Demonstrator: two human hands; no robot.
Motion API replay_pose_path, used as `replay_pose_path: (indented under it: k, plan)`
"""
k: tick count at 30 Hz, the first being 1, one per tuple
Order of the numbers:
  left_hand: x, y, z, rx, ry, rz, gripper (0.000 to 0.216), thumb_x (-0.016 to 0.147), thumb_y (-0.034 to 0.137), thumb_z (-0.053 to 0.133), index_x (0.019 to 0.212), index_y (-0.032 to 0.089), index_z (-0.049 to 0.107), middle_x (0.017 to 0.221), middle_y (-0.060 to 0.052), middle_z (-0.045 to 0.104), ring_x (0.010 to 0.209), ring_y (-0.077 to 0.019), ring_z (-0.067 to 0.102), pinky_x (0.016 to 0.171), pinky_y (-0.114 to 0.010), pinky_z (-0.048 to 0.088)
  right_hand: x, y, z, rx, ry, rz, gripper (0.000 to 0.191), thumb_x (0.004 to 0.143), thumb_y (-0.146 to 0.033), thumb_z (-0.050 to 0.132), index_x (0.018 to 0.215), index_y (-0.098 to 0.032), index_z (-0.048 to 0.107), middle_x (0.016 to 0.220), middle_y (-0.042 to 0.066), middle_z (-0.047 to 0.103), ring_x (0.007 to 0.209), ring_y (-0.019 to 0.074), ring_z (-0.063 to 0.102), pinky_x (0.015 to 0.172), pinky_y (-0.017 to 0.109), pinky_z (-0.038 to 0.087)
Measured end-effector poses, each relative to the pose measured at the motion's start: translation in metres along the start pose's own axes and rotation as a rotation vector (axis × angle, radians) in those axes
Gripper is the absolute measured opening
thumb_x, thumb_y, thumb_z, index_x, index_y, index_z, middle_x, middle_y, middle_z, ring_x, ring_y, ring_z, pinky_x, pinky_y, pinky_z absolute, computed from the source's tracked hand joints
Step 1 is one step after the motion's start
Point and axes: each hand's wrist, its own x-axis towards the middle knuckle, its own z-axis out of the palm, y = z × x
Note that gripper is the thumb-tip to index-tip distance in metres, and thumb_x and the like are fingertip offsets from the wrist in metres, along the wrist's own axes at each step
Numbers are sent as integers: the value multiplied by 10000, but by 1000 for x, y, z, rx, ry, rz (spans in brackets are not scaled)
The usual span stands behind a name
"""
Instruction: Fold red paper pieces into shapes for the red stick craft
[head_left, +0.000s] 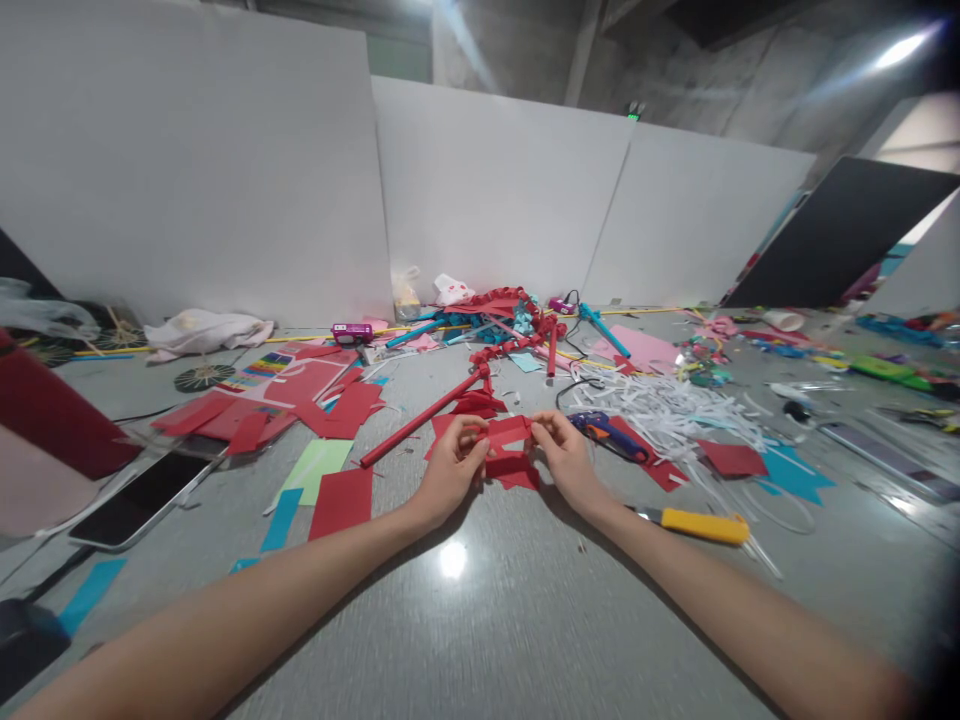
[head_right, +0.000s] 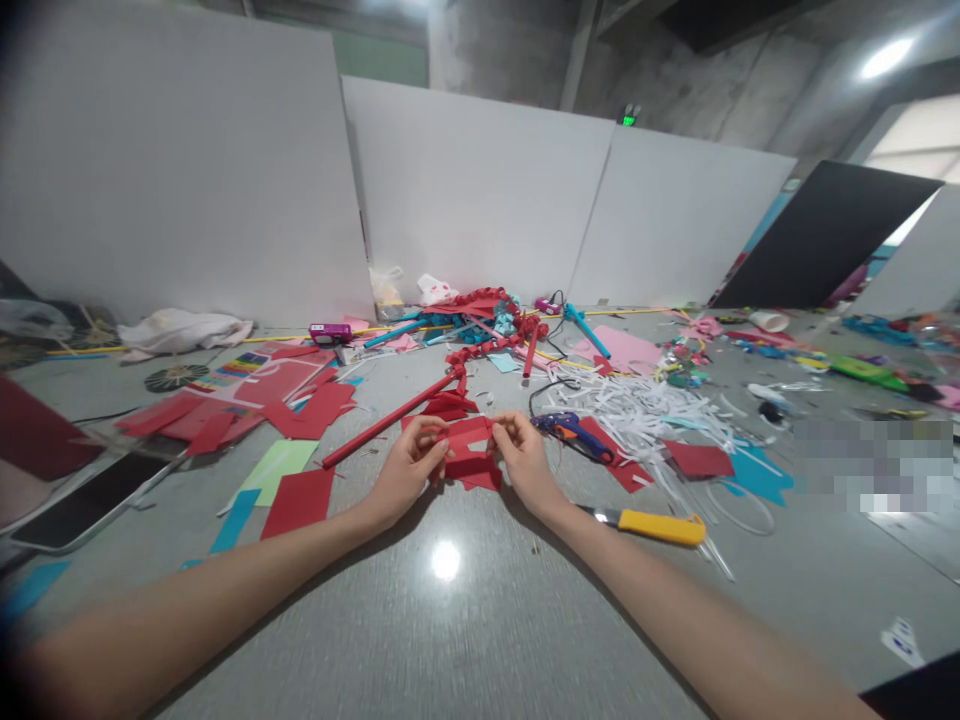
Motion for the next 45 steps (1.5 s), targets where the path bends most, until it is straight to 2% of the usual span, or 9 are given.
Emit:
replay_pose_path:
  k: [2,4,10,13,16,20,28,40,45]
  plan:
    - [1,0,0,-33,2,-20,317,923,388,616,1158,223,480,785,33,611,479,-70,494,456,-191,435,0,-1,1,51,9,-1,293,903,-432,686,1085,-246,552,760,-29,603,667,164,598,664,281,495]
    - [1,2,1,-59,12,-41,353,908,387,634,1171,238,451,766,47,610,472,-69,496,448,-180,421,0,-3,2,62,-2,-20,331,893,-415,697,1130,-260,525,784,-30,607,683,167,608,667,283,503]
    - [1,3,-1,-86,20,-40,282,898,389,651,1035,237,457,765,48,608,472,-66,512,444,-179,433,-2,-6,1,-69,-61,-41,208,917,-420,638,941,-217,601,875,19,623,762,180,625,739,309,524]
    - [2,1,-3,-72,24,-48,274,899,421,653,992,222,490,718,44,605,457,-78,532,434,-191,440,-3,-6,-1,-77,-65,-28,210,913,-409,627,979,-209,615,898,35,641,790,194,640,745,322,531]
    - [2,2,-4,-61,18,-66,289,912,440,637,1034,209,514,641,48,595,426,-95,541,426,-202,439,-4,-5,-1,-58,-86,-29,210,897,-377,644,1020,-208,617,892,34,651,806,197,652,755,321,533]
    - [1,6,-4,-93,53,-66,338,870,398,698,1073,189,527,716,28,629,471,-99,592,449,-206,464,-4,-5,-1,-57,-82,-34,227,896,-385,675,1028,-209,623,869,31,658,799,193,661,746,313,532]
    - [2,2,-5,-36,70,-80,377,884,504,674,1037,179,558,647,26,618,408,-114,558,346,-197,404,-5,-11,2,-147,-64,-22,296,904,-493,675,962,-207,623,777,22,664,702,185,633,609,274,485]
    - [3,0,-5,35,148,-66,341,852,483,720,912,164,615,583,33,585,402,-87,511,387,-196,422,-6,-14,1,-186,-35,-52,315,903,-513,684,891,-199,667,786,48,718,722,199,668,634,292,509]
    - [4,-2,-6,28,156,-29,301,851,442,724,901,175,594,701,21,606,430,-75,505,396,-202,421,-7,-14,2,-147,-3,-22,337,855,-514,742,861,-197,628,730,42,709,652,188,658,589,284,502]
